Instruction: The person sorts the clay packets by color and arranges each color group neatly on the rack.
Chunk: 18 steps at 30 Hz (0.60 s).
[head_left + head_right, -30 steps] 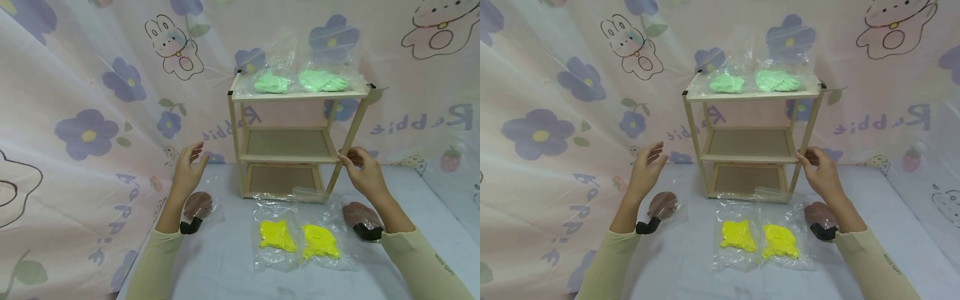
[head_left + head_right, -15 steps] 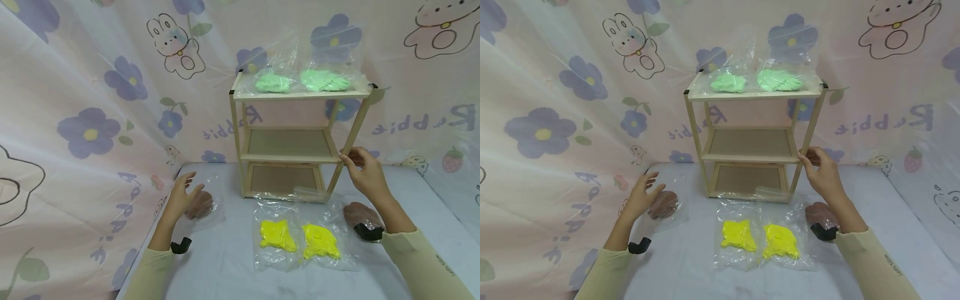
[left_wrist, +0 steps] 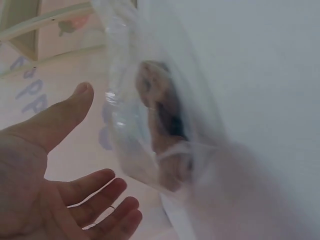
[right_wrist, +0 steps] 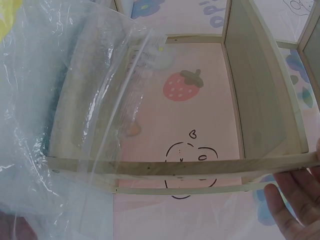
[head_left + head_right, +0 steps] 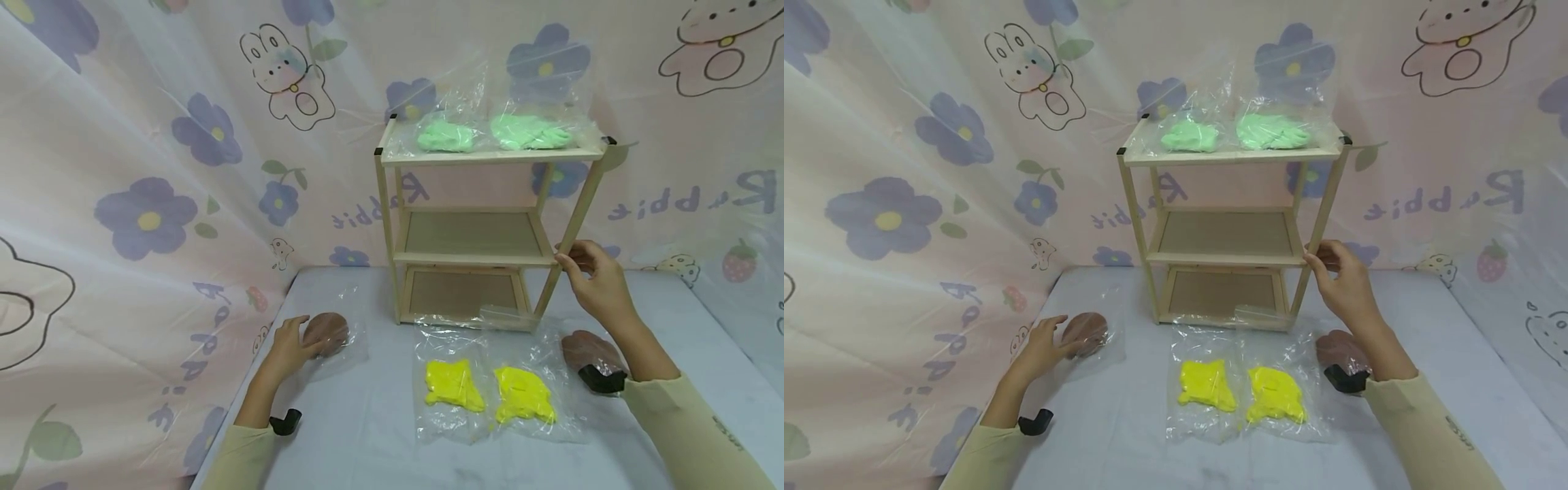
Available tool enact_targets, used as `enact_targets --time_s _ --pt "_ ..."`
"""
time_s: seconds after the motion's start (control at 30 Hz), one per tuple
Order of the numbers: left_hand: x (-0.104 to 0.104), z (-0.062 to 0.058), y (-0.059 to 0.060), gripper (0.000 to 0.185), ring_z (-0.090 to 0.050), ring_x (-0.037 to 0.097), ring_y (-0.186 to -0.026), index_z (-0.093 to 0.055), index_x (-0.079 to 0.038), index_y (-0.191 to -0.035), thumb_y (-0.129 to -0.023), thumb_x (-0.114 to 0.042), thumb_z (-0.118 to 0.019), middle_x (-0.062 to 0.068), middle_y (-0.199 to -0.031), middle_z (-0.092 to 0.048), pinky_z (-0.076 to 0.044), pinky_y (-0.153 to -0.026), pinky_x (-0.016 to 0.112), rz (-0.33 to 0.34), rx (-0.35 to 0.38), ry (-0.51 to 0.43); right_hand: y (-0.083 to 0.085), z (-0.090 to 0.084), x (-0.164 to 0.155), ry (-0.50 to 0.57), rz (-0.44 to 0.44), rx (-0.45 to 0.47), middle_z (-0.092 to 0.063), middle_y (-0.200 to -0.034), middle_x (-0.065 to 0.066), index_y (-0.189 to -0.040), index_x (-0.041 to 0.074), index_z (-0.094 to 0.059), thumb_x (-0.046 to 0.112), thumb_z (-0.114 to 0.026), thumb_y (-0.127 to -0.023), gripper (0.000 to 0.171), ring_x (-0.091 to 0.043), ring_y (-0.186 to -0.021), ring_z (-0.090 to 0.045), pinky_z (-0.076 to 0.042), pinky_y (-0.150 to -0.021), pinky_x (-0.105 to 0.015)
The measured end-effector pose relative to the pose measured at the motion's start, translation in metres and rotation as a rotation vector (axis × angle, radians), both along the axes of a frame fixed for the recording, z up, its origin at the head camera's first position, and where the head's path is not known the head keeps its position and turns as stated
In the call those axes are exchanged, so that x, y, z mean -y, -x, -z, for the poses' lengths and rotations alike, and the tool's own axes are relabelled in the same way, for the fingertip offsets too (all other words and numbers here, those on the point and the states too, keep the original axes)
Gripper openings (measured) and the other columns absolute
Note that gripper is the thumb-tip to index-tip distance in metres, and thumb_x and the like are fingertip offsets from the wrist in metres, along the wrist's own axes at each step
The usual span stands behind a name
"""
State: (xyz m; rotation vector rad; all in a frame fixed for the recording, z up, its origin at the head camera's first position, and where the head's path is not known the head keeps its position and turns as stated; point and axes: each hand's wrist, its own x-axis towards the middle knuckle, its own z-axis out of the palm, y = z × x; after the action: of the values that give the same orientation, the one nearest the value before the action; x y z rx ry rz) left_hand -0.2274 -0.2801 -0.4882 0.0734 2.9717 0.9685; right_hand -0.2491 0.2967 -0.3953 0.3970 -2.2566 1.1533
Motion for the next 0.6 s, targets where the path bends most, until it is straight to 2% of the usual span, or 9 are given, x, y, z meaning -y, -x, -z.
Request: enact_targets --time_s 0.27,0.6 --pt "0.002 0.008 -0.004 0.093 -0.03 0.065 -0.145 -0.039 0.016 -0.154 -0.094 -0.038 -0.086 0.041 -0.155 -0.039 -0.037 -0.115 0.078 -0.009 0.007 0.044 0.002 0.001 -0.001 0.002 -0.003 -0.009 -0.068 -0.113 -0.018 -0.13 -0.007 -0.066 0.008 -0.067 -0.108 0.027 0.013 -0.096 -0.059 -0.045 -0.09 0.001" --pt "0.0 0.017 -0.004 0.1 -0.036 0.065 -0.142 -0.037 0.022 -0.151 -0.091 -0.04 -0.088 0.046 -0.152 -0.037 -0.044 -0.111 0.076 -0.011 0.055 0.092 0.001 0.0 0.0 0.003 -0.015 0.006 -0.068 -0.113 -0.018 -0.13 -0.007 -0.066 0.009 -0.066 -0.108 0.027 0.011 -0.096 -0.06 -0.046 -0.091 0.001"
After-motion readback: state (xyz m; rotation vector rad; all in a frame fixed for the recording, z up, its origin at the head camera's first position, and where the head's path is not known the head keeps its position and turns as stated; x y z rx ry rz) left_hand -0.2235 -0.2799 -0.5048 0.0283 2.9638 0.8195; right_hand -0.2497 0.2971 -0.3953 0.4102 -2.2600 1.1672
